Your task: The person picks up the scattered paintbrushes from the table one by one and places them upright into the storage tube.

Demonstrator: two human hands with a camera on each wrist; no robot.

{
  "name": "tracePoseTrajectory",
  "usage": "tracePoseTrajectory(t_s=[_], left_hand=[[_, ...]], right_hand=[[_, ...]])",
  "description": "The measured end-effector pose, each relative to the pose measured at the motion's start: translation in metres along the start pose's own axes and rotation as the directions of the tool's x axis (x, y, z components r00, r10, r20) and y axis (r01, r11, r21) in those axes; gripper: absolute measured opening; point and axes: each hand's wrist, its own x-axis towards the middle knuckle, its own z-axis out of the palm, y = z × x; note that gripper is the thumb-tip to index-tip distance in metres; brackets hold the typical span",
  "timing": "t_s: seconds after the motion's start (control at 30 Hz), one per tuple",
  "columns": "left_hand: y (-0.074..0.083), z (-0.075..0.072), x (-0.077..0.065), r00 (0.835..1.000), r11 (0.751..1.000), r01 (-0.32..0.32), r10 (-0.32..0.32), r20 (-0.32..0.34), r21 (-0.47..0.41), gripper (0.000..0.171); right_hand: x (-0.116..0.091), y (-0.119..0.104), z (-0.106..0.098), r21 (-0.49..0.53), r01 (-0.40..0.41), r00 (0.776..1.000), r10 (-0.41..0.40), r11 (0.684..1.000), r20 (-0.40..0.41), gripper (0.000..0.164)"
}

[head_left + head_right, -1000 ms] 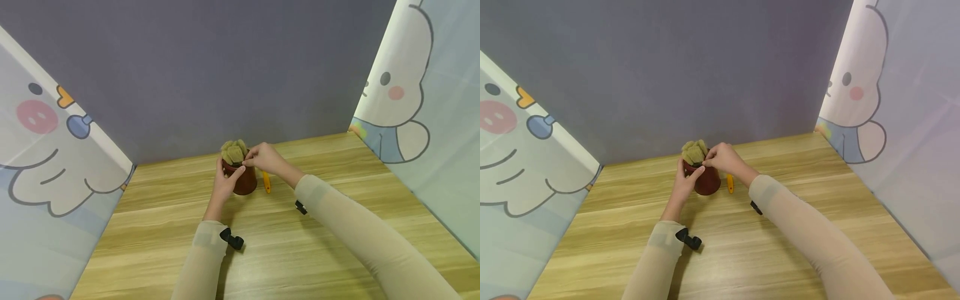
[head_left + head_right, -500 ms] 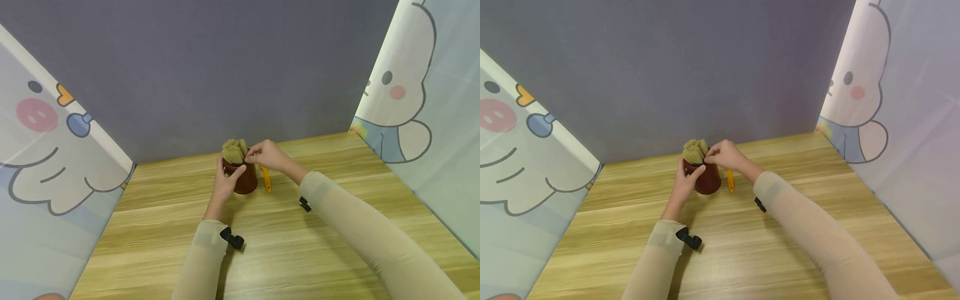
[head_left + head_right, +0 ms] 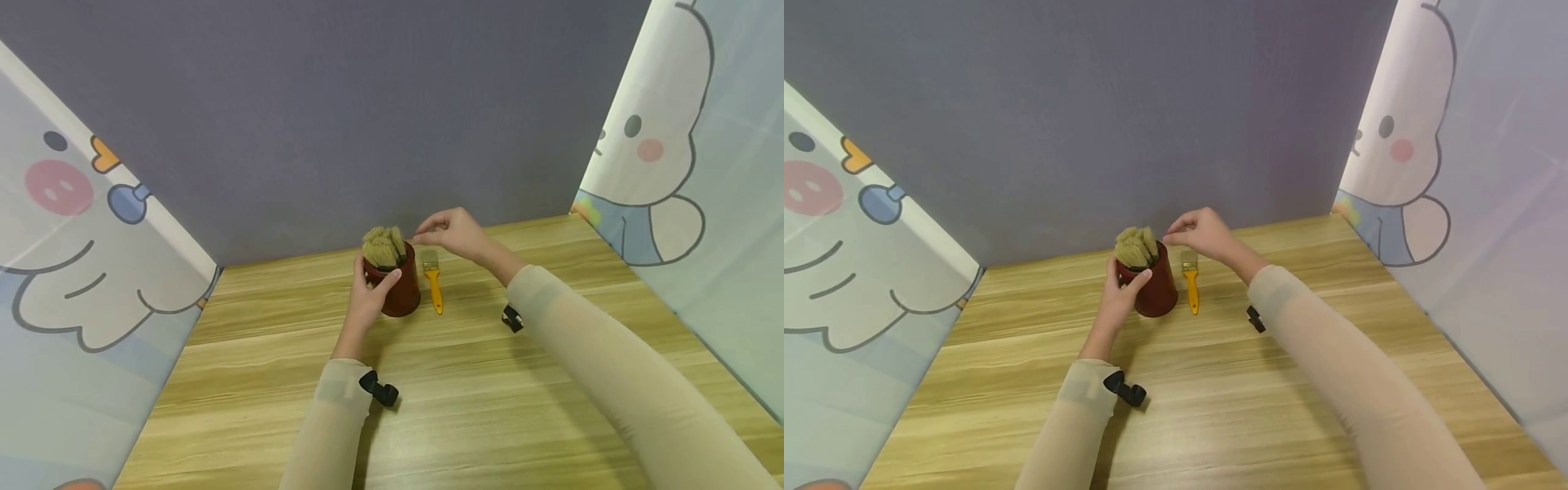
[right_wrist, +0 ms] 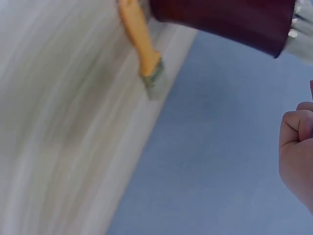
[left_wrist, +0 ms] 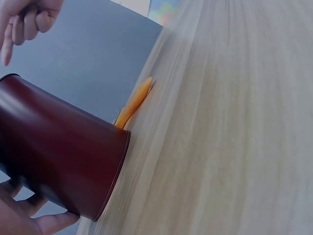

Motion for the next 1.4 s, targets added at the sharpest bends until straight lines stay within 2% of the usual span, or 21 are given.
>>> tracePoseTrajectory(t_s=[0.13, 0.37, 0.53, 0.67, 0.8, 0.9, 1.0, 1.17, 1.23, 1.4], left_hand=[[-0.001, 0.000, 0.001, 1.000, 1.000, -0.009, 0.009, -0.001, 0.005, 0.105], [0.000, 0.000, -0.001, 1.000, 1.000, -0.003, 0.003, -0.009, 0.015, 0.109], [0.000, 0.000, -0.002, 1.000, 1.000, 0.003, -0.003, -0.008, 0.013, 0.109], [-0.001, 0.001, -0.004, 1.000, 1.000, 0.003, -0.003, -0.015, 0.004, 0.106], [-0.001, 0.002, -0.004, 1.000, 1.000, -0.007, 0.007, -0.013, -0.006, 0.101], [-0.001, 0.002, -0.003, 1.000, 1.000, -0.003, 0.003, -0.016, -0.009, 0.101], [-0.001, 0.003, -0.004, 1.000, 1.000, 0.004, -0.004, -0.019, -0.009, 0.102], [-0.002, 0.004, -0.004, 1.000, 1.000, -0.009, 0.009, -0.023, -0.013, 0.100], [-0.001, 0.004, -0.004, 0.999, 1.000, -0.017, 0.017, -0.027, -0.013, 0.098], [0.000, 0.004, -0.005, 1.000, 1.000, -0.019, 0.018, -0.025, -0.006, 0.100]], right_hand=[[0.001, 0.020, -0.002, 0.006, -0.009, 1.000, 0.009, 1.000, -0.004, 0.037], [0.011, 0.075, 0.002, -0.006, -0.090, 0.996, 0.090, 0.996, -0.022, 0.053], [0.016, 0.106, 0.011, 0.038, -0.143, 0.989, 0.144, 0.989, -0.022, 0.060], [0.018, 0.123, 0.022, 0.023, -0.187, 0.982, 0.187, 0.982, 0.013, 0.071], [0.018, 0.129, 0.033, -0.024, -0.230, 0.971, 0.231, 0.973, 0.056, 0.085], [0.021, 0.128, 0.038, -0.044, -0.276, 0.959, 0.278, 0.960, 0.054, 0.092], [0.024, 0.126, 0.042, -0.070, -0.329, 0.942, 0.332, 0.942, 0.041, 0.092], [0.028, 0.118, 0.049, -0.180, -0.411, 0.906, 0.422, 0.894, 0.030, 0.090], [0.027, 0.115, 0.051, -0.217, -0.419, 0.900, 0.434, 0.882, 0.026, 0.092], [0.019, 0.104, 0.053, -0.250, -0.406, 0.907, 0.422, 0.879, 0.012, 0.093]])
